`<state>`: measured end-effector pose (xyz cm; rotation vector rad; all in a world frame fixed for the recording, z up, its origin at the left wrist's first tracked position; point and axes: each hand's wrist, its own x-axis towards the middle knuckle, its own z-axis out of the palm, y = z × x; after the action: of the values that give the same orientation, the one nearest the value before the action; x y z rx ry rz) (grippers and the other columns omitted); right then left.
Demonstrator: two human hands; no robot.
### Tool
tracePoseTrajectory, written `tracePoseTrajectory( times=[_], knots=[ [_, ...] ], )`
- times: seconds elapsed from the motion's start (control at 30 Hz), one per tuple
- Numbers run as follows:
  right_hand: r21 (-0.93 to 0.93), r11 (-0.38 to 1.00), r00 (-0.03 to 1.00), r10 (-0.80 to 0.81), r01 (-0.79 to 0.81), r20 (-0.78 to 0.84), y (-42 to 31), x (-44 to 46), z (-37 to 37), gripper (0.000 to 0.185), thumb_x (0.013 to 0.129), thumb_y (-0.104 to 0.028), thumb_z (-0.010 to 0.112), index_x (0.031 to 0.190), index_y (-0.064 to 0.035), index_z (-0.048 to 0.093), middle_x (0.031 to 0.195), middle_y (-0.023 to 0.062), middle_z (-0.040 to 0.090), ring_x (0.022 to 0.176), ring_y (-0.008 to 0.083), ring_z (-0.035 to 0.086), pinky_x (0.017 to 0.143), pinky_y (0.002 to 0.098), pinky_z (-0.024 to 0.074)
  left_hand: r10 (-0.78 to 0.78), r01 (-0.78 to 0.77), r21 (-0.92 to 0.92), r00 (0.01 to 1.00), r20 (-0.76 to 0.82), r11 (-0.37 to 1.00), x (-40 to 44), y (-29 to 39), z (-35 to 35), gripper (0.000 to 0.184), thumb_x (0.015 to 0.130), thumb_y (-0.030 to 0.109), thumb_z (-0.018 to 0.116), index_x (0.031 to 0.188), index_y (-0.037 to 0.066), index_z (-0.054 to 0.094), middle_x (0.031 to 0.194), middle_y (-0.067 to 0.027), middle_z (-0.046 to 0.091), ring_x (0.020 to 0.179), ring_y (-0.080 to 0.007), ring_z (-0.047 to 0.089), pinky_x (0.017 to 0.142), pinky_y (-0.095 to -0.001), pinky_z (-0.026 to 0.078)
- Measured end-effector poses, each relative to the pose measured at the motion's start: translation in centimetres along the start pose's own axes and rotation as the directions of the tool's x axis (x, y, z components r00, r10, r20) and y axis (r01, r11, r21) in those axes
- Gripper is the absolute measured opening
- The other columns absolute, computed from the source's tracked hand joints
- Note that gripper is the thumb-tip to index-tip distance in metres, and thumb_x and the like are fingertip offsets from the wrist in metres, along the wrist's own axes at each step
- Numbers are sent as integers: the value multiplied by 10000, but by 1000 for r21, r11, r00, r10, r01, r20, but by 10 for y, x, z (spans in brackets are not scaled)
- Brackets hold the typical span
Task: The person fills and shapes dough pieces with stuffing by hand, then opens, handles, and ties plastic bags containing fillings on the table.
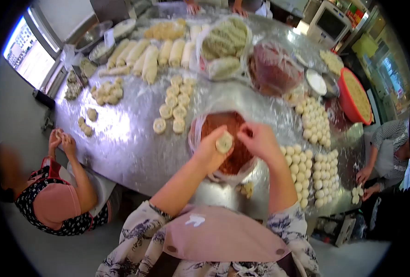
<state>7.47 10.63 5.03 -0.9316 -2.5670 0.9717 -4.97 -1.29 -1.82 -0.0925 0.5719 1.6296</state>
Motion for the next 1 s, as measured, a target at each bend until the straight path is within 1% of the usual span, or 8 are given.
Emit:
tracePoseTrajectory(
  times=[0.27,0.4,0.5,0.6,0.7,0.8,0.9,1.0],
  knots=[
    [36,990,990,-137,136,24,-18,2,15,342,762,-139,709,1086,-42,658,960,147,667,798,249,628,707,319,497,-7,14,-53,992,124,999,0,-4,5,317,1035,304,327,1180,69,484,1073,-53,578,986,-174,567,908,-351,450],
    [63,996,994,-73,68,84,-11,-1,11,306,754,-83,702,1054,-39,661,940,149,667,825,272,636,732,336,497,47,-46,21,999,-22,999,-3,-4,21,326,1037,294,326,1207,60,477,1139,-72,549,1069,-175,536,961,-354,438],
    [62,998,998,-31,27,61,-17,-3,13,261,744,-64,701,1002,-41,666,914,156,663,859,312,636,765,371,498,19,-20,14,998,54,1000,3,-7,13,316,1033,278,353,1221,57,480,1155,-71,545,1088,-181,533,988,-360,427],
    [151,988,999,-4,-1,35,-13,-4,18,214,757,-73,695,967,-41,670,895,144,672,815,300,645,730,361,505,61,-75,176,995,82,982,3,-10,10,272,1021,230,407,1212,55,489,1145,-67,544,1085,-171,529,990,-362,426],
    [225,972,997,70,-70,10,-6,-5,17,188,787,-86,677,972,-51,677,918,139,679,798,291,650,710,356,510,174,-138,247,976,-129,959,1,-11,13,235,1002,163,453,1204,50,500,1133,-66,542,1058,-162,538,942,-336,467],
    [135,989,998,60,-56,-26,2,-5,17,234,836,-96,640,1066,-62,666,1035,163,666,908,307,644,795,358,504,367,-162,756,923,-111,634,0,-6,8,220,990,119,467,1190,41,514,1107,-66,544,991,-163,566,875,-304,510],
    [-13,987,979,-158,158,-127,15,-10,32,319,847,-126,637,1152,-31,621,1160,181,624,1055,327,598,907,354,468,382,-215,727,922,-70,652,2,-5,6,220,986,113,474,1183,35,530,1082,-67,555,943,-178,590,844,-290,527],
    [201,979,999,36,-38,14,5,-14,21,490,847,-209,661,1265,8,523,1291,195,542,1225,380,478,1038,389,373,236,-141,409,953,-192,902,-6,0,17,240,996,147,457,1201,47,530,1087,-74,573,936,-191,598,857,-300,523]
  ],
)
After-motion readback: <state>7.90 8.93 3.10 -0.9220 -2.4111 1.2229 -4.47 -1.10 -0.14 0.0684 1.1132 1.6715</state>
